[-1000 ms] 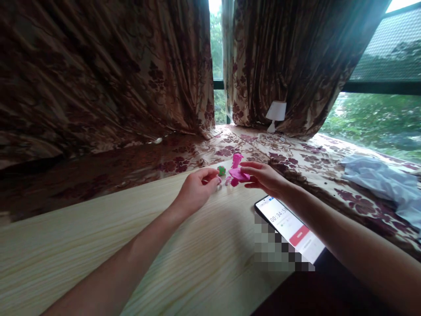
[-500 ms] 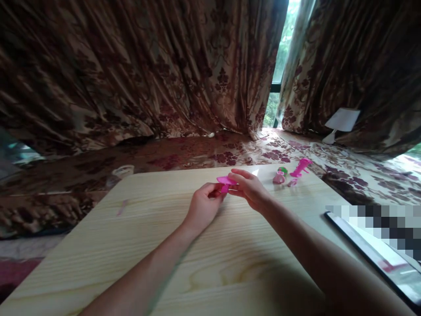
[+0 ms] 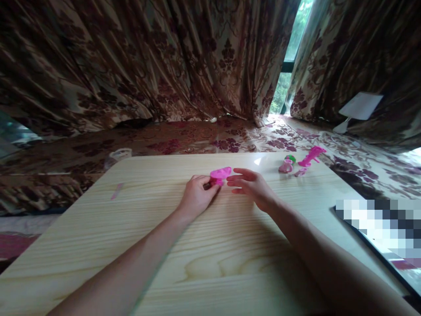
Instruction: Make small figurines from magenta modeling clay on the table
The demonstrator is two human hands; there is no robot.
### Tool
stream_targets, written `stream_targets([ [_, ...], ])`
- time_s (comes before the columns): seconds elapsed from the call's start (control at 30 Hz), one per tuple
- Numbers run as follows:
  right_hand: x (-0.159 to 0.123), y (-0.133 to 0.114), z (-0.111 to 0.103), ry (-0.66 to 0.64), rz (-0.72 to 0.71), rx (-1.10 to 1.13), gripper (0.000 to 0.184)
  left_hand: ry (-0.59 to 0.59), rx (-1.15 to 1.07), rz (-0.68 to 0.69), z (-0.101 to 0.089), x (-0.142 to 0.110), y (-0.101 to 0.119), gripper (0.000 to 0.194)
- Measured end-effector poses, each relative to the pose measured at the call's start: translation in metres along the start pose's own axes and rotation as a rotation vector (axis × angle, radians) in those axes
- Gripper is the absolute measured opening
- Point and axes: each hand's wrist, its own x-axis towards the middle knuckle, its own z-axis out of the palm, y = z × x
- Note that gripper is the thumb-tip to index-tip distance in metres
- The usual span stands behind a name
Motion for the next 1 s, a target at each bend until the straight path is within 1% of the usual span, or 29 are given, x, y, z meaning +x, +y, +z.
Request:
stream_targets([
  [0.07,0.002,0.007,0.000,-0.013,-0.040,-0.071,0.036,-0.018,-0.137,-0.069,-0.003,0.000,0.005,0.027],
  [0.13,0.004,0.013,0.000,-0.037,-0.112,-0.176,0.030,-0.064,-0.304,-0.113,-0.005,0.000,0.011,0.031],
  [0.23,0.003,0.013,0.002,-0.083,-0.254,-0.287,0.026,-0.124,-0.493,-0.121,-0.009,-0.001,0.020,0.034],
  [0.33,-0.002,0.007,0.005,-0.107,-0.331,-0.280,0.029,-0.123,-0.559,-0.112,-0.012,-0.003,0.026,0.032],
  [0.43,-0.005,0.004,0.007,-0.113,-0.339,-0.255,0.032,-0.101,-0.568,-0.101,-0.013,-0.004,0.027,0.031],
  [0.6,-0.005,0.009,0.010,-0.028,-0.348,-0.226,0.027,-0.064,-0.550,-0.097,-0.011,-0.005,0.025,0.034],
  [0.7,-0.007,0.009,0.011,0.005,-0.387,-0.271,0.023,-0.027,-0.545,-0.102,-0.008,-0.006,0.023,0.036],
  [0.77,-0.008,0.008,0.011,-0.014,-0.408,-0.317,0.024,-0.009,-0.531,-0.107,-0.007,-0.006,0.021,0.033],
  [0.83,-0.008,0.007,0.011,-0.065,-0.418,-0.337,0.025,-0.002,-0.482,-0.106,-0.007,-0.005,0.020,0.030],
  [0.9,-0.006,0.010,0.010,-0.097,-0.419,-0.329,0.026,-0.018,-0.406,-0.074,-0.008,-0.005,0.018,0.028],
  [0.93,-0.005,0.013,0.010,-0.084,-0.423,-0.339,0.026,-0.037,-0.361,-0.048,-0.008,-0.005,0.018,0.026],
  [1.0,-0.002,0.018,0.007,-0.009,-0.444,-0.433,0.022,-0.062,-0.254,0.003,-0.008,-0.005,0.017,0.024],
])
